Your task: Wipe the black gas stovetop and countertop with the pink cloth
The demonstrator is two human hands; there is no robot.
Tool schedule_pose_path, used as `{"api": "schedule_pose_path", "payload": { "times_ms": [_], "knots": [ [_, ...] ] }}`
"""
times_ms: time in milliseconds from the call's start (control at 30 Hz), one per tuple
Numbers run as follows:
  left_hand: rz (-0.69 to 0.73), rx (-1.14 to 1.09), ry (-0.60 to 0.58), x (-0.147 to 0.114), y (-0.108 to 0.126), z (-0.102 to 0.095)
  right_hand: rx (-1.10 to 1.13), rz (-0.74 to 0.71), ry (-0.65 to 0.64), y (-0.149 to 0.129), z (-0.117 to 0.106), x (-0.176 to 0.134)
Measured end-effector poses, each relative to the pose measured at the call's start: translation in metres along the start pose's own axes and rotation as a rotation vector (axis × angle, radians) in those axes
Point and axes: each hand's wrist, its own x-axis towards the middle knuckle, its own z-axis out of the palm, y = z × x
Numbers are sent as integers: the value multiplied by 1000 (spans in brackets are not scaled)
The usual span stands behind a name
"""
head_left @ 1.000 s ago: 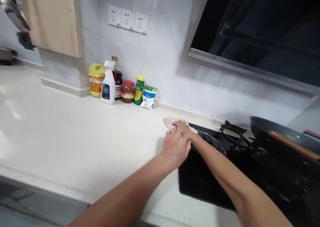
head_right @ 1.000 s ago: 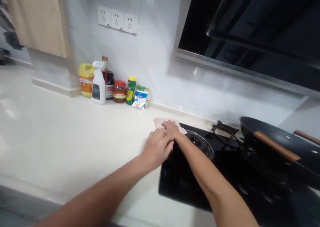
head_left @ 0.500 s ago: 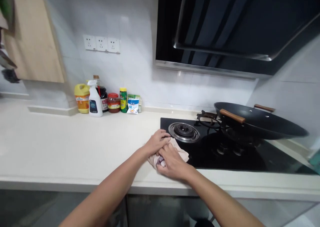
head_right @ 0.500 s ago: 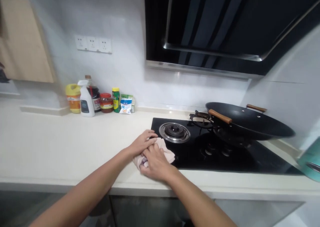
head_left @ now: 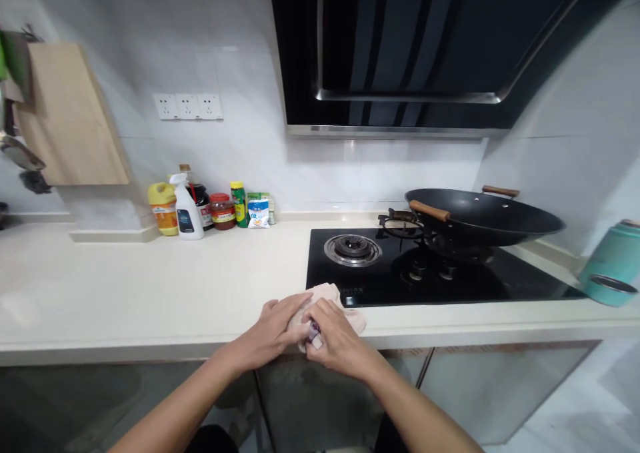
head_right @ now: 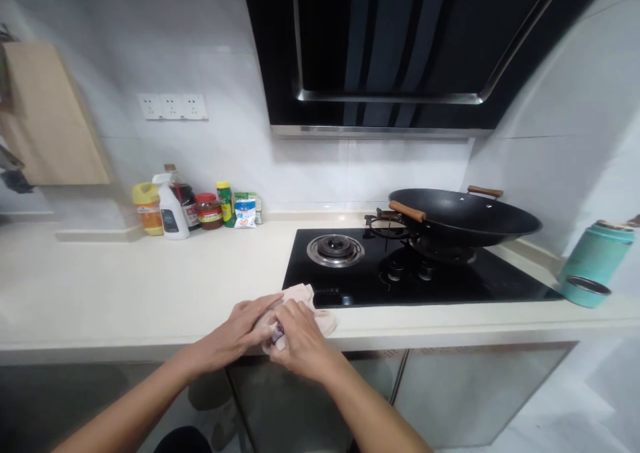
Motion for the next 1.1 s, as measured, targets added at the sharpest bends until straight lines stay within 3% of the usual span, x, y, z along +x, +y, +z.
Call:
{"api": "schedule_pose_path", "payload": {
  "times_ms": [100,233,300,367,467,533,567,667,733,833,900,1000,1100],
  "knots": [
    [26,28,111,-16,-21,1,252,133,58,-14,6,9],
    [33,-5,490,-20,-44,-14,781,453,116,-25,22,40],
    [-4,-40,643,-22,-44,-24,984,527,232,-20,25,60],
    [-35,-78,696,-26,-38,-31,1086,518,422,-5,16,73],
    [-28,-112,627,-31,-27,-27,955,528,618,35,-17,71],
    [-24,-134,547,-30,-21,-16,554,647,645,66,-49,52],
    [-24,-146,506,-27,-17,-9,455,691,655,81,-65,39],
    [2,-163,382,-7,-3,11,279,748,661,114,-107,-1],
    [37,-147,300,16,11,20,143,699,703,127,-124,-24],
    [77,-94,209,65,39,22,-84,567,774,140,-134,-49],
    [65,-37,138,101,57,22,-155,566,776,144,-135,-62],
    [-47,47,-20,153,83,29,-150,626,690,149,-134,-77],
    [-102,31,-94,193,104,54,-81,625,661,153,-132,-87]
  ]
}}
